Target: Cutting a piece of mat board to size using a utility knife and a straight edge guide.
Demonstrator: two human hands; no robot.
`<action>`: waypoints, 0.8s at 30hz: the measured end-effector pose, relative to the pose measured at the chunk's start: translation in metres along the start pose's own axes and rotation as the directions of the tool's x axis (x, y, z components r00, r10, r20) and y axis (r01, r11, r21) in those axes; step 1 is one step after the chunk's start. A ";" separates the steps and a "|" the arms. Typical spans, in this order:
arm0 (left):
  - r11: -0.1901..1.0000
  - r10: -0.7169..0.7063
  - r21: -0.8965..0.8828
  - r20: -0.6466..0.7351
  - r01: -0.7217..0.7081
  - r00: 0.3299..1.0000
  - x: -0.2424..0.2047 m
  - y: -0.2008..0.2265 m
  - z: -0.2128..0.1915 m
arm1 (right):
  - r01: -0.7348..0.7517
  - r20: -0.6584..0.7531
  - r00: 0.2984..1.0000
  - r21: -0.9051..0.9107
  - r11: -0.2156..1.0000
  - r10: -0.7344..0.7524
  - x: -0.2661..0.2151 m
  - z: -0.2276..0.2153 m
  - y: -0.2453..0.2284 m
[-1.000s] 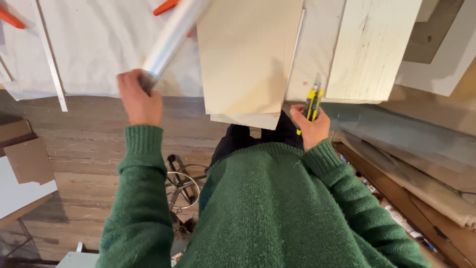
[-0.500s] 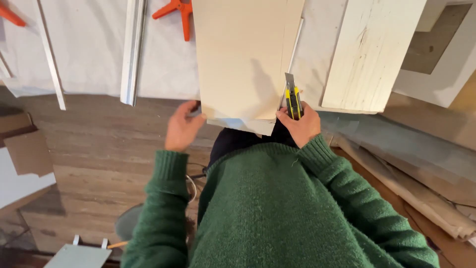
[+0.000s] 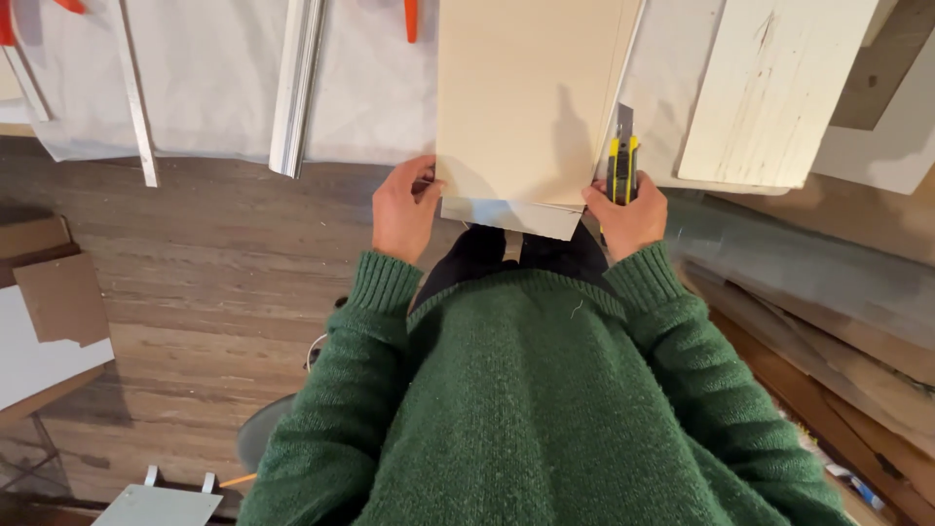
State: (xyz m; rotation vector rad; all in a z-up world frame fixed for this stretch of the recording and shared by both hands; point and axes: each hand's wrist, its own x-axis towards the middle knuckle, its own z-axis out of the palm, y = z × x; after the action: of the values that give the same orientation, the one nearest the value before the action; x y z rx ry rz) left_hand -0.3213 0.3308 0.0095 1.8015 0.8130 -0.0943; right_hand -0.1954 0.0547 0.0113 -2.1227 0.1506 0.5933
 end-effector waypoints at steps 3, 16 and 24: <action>0.991 0.112 0.076 -0.065 -0.107 0.992 0.001 -0.003 0.002 | -0.063 -0.012 0.998 0.147 0.987 0.066 -0.003 0.002 -0.007; 1.000 0.023 -0.012 0.004 -0.023 1.000 0.013 0.005 0.000 | -0.096 -0.041 0.994 0.150 0.984 0.103 -0.008 0.009 -0.005; 0.987 0.139 -0.064 -0.091 -0.145 0.986 0.011 -0.004 0.005 | -0.024 -0.072 0.997 0.165 0.986 0.037 -0.014 0.009 -0.011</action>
State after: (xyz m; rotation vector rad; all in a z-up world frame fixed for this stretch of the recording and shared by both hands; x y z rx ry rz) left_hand -0.3134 0.3323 -0.0007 1.8011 0.7368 0.1048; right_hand -0.2070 0.0672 0.0216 -1.9870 0.2655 0.5017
